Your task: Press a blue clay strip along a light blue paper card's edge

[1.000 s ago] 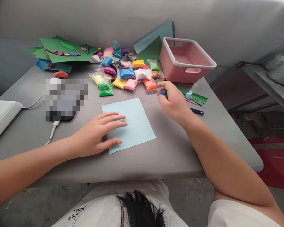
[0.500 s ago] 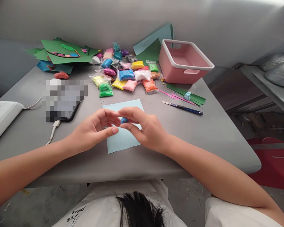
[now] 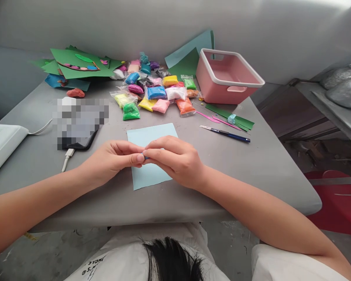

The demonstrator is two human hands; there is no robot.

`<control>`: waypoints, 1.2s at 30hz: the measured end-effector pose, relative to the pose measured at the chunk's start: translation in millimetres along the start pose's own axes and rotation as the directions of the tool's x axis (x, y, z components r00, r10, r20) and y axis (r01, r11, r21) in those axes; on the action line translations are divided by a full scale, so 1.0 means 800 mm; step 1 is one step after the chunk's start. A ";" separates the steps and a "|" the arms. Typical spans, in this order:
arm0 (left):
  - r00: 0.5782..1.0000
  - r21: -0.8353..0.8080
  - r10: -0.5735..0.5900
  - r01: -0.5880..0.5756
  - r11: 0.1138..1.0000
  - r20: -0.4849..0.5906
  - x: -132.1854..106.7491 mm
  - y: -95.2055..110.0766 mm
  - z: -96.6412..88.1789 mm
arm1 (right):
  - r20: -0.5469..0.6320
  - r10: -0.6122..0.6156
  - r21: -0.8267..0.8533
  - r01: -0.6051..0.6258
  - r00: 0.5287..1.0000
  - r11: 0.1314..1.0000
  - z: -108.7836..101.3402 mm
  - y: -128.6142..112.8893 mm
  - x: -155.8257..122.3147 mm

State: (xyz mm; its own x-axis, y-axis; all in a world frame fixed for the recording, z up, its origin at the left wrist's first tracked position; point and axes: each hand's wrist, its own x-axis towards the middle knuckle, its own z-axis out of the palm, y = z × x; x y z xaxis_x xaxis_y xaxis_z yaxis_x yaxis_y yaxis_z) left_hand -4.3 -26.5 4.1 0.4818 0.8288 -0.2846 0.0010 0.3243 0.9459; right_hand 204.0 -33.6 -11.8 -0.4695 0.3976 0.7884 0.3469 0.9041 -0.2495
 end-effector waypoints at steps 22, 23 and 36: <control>0.981 0.065 0.143 -0.152 0.986 0.132 -0.006 -0.002 0.003 | -0.080 0.150 -0.009 -0.152 0.985 0.988 0.007 0.001 -0.002; 0.983 0.086 0.150 -0.159 0.984 0.104 -0.006 -0.002 0.004 | -0.067 0.109 -0.009 -0.110 0.992 0.994 0.007 -0.002 -0.002; 0.991 -0.021 0.125 -0.126 0.992 -0.039 -0.006 -0.002 0.003 | -0.058 0.199 0.076 -0.194 0.978 0.978 -0.006 0.002 -0.001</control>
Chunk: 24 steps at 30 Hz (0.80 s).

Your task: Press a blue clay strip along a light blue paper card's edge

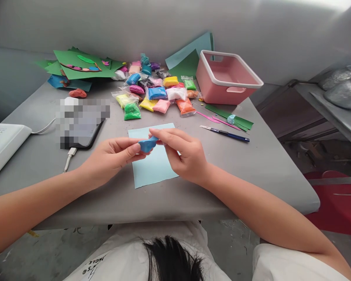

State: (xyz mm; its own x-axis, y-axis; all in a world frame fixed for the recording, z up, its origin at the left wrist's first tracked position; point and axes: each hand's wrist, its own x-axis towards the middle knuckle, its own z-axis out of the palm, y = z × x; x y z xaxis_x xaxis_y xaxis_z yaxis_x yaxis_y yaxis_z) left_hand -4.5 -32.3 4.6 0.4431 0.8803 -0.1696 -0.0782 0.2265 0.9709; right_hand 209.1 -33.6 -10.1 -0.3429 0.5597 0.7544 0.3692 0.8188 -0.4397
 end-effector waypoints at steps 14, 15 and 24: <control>0.995 -0.014 -0.068 0.069 0.998 0.078 0.002 -0.003 0.000 | 0.031 -0.178 -0.048 0.179 0.984 0.983 0.012 -0.001 -0.004; 0.994 -0.019 -0.077 0.078 0.997 0.078 0.002 -0.003 0.002 | 0.061 -0.200 -0.071 0.204 0.978 0.976 0.012 0.000 -0.005; 0.997 0.141 -0.007 -0.004 0.990 0.078 0.000 -0.002 0.003 | 0.071 -0.240 -0.275 0.250 0.968 0.928 0.013 0.002 -0.010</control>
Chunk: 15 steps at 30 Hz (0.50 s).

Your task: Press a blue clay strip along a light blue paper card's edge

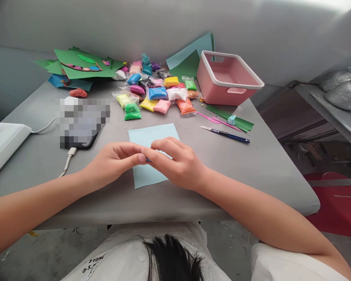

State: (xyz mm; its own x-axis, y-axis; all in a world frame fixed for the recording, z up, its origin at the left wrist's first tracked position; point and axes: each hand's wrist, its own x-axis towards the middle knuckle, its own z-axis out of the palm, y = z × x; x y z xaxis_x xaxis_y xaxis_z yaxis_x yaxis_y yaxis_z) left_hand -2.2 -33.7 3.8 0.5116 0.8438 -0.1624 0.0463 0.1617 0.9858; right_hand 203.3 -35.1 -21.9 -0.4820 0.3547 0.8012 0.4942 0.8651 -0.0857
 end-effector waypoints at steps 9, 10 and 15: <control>0.999 0.112 0.036 -0.033 0.993 -0.024 0.001 -0.003 -0.001 | -0.014 -0.099 -0.058 0.098 0.995 0.993 -0.002 -0.002 0.006; 0.999 0.108 0.033 -0.032 0.994 -0.001 0.001 -0.003 -0.001 | -0.013 -0.101 -0.042 0.101 0.995 0.994 -0.003 -0.003 0.006; 1.000 0.122 0.016 -0.017 0.992 0.008 0.000 0.001 0.001 | -0.046 -0.088 0.038 0.090 0.995 0.995 -0.006 -0.005 0.009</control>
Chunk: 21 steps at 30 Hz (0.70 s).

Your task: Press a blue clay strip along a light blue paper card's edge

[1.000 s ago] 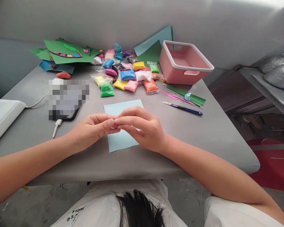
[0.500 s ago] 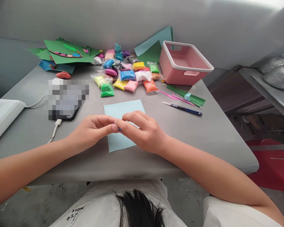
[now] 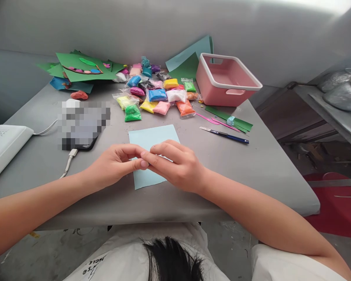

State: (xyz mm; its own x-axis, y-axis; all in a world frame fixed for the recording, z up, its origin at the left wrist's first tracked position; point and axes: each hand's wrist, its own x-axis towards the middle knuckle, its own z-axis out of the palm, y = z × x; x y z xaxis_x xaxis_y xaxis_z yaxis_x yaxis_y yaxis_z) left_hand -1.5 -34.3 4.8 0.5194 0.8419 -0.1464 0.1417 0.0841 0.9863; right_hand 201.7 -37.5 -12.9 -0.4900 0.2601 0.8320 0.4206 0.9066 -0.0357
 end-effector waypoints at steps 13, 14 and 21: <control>0.983 -0.082 0.008 -0.024 0.996 -0.186 0.003 0.008 -0.027 | -0.120 0.417 -0.016 -0.422 0.901 0.907 -0.036 0.029 0.001; 0.981 -0.080 0.028 -0.044 0.996 -0.194 0.004 0.009 -0.030 | -0.086 0.436 -0.022 -0.439 0.896 0.898 -0.038 0.034 0.000; 0.959 0.040 0.075 -0.066 0.997 -0.273 0.014 0.007 -0.035 | 0.139 0.356 0.029 -0.364 0.924 0.931 -0.030 0.038 -0.005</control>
State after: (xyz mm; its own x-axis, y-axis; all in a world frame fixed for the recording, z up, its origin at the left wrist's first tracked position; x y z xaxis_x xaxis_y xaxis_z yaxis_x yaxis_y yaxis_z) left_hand -18.8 -9.6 11.2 0.2788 0.9592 -0.0459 0.1403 0.0066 0.9901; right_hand 234.9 -18.6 -4.1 -0.4091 0.6096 0.6789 0.5473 0.7593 -0.3520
